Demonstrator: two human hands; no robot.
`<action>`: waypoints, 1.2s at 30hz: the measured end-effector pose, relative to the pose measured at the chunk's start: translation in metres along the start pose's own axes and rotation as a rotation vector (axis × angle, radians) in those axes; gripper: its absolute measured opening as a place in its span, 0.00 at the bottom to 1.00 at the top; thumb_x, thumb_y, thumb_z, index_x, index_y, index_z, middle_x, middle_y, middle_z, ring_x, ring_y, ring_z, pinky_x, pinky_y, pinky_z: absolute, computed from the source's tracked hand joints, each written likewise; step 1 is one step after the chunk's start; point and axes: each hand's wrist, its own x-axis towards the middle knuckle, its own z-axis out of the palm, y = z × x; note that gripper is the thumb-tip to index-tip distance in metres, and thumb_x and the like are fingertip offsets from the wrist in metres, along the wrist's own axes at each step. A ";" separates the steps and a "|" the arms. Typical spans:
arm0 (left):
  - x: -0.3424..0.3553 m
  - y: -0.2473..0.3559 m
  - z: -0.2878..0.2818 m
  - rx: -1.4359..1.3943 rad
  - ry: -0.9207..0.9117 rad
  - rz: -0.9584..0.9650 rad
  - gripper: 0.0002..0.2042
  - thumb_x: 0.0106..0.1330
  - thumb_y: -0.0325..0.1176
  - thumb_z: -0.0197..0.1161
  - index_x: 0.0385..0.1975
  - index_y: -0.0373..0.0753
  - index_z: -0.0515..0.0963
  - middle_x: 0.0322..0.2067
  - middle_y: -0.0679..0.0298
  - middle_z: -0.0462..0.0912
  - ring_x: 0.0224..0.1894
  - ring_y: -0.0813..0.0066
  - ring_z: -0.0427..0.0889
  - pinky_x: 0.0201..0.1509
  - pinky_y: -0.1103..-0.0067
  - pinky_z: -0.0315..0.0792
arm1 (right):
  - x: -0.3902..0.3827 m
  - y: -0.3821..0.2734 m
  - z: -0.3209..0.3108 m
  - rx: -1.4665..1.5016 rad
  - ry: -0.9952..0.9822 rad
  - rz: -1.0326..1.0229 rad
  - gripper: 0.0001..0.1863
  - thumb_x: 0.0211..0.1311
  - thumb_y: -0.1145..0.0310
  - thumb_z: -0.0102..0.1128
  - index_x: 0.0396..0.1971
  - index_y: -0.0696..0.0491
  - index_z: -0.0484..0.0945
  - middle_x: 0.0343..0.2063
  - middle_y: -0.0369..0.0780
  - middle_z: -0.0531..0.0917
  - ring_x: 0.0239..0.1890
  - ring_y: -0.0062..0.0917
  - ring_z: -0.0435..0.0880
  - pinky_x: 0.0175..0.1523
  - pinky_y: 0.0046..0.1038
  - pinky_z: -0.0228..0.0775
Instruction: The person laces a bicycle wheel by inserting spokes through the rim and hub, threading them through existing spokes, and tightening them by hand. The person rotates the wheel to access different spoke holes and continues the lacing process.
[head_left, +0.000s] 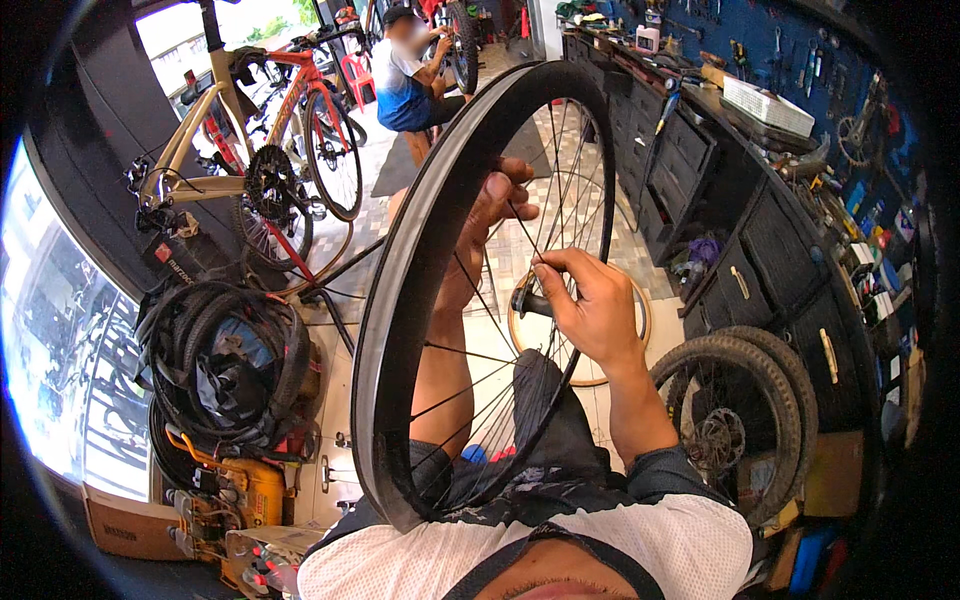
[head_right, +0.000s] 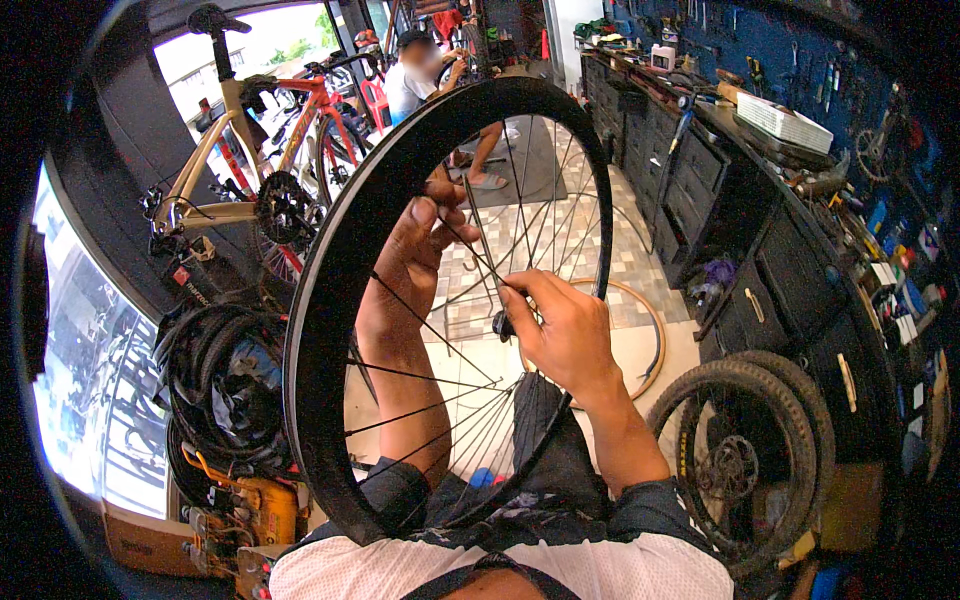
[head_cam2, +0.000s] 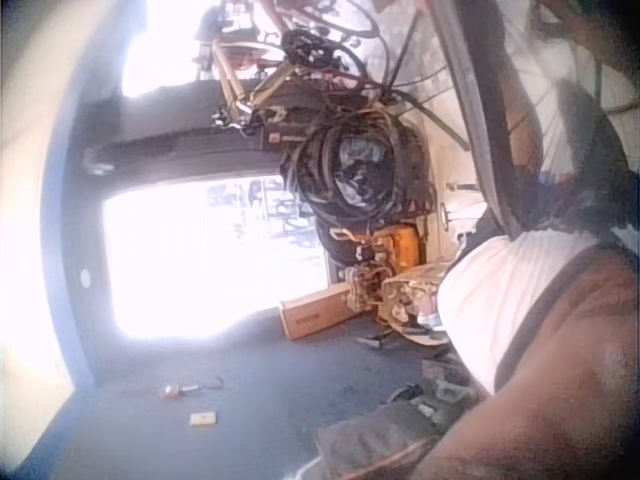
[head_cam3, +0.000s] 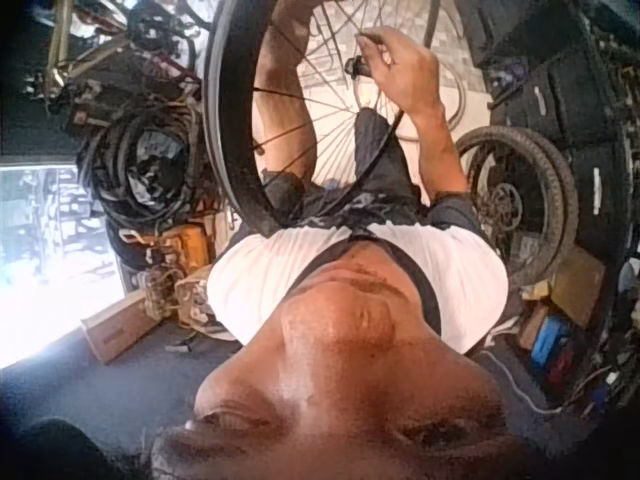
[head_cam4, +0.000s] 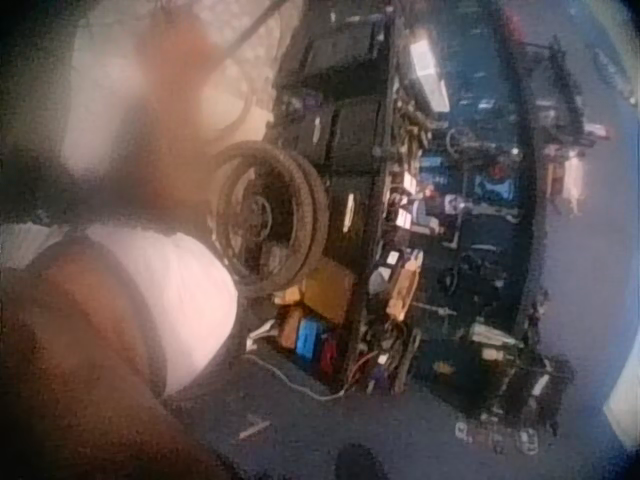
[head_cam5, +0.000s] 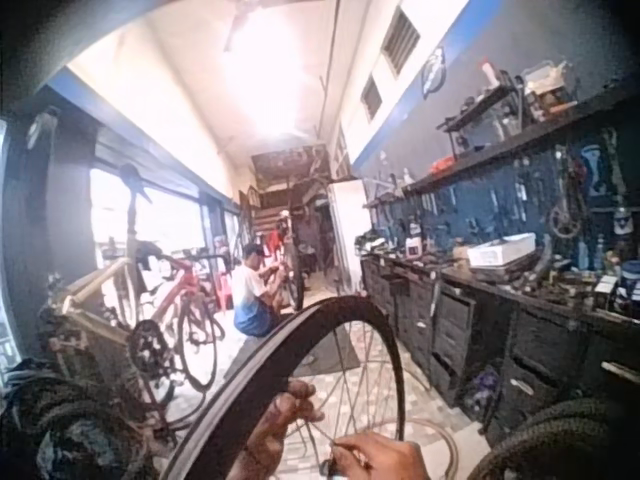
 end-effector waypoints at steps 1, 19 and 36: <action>0.001 0.000 0.000 -0.009 0.018 -0.002 0.20 0.74 0.44 0.64 0.54 0.34 0.80 0.51 0.60 0.82 0.47 0.70 0.82 0.55 0.68 0.76 | -0.001 -0.002 -0.001 -0.010 -0.005 0.010 0.06 0.68 0.71 0.68 0.39 0.57 0.85 0.33 0.45 0.89 0.33 0.38 0.90 0.38 0.33 0.79; 0.002 0.000 -0.021 -0.112 -0.093 0.051 0.17 0.75 0.38 0.63 0.54 0.31 0.80 0.47 0.58 0.81 0.46 0.65 0.84 0.55 0.70 0.77 | 0.007 -0.013 0.013 0.023 0.009 -0.051 0.14 0.67 0.66 0.71 0.50 0.53 0.85 0.36 0.45 0.89 0.34 0.39 0.90 0.38 0.36 0.81; 0.000 0.007 0.002 -0.013 0.016 -0.015 0.20 0.78 0.43 0.61 0.53 0.29 0.79 0.41 0.60 0.81 0.43 0.68 0.81 0.51 0.70 0.76 | 0.059 -0.005 -0.021 0.155 -0.311 -0.114 0.11 0.66 0.61 0.71 0.40 0.54 0.89 0.34 0.44 0.90 0.37 0.38 0.91 0.43 0.34 0.80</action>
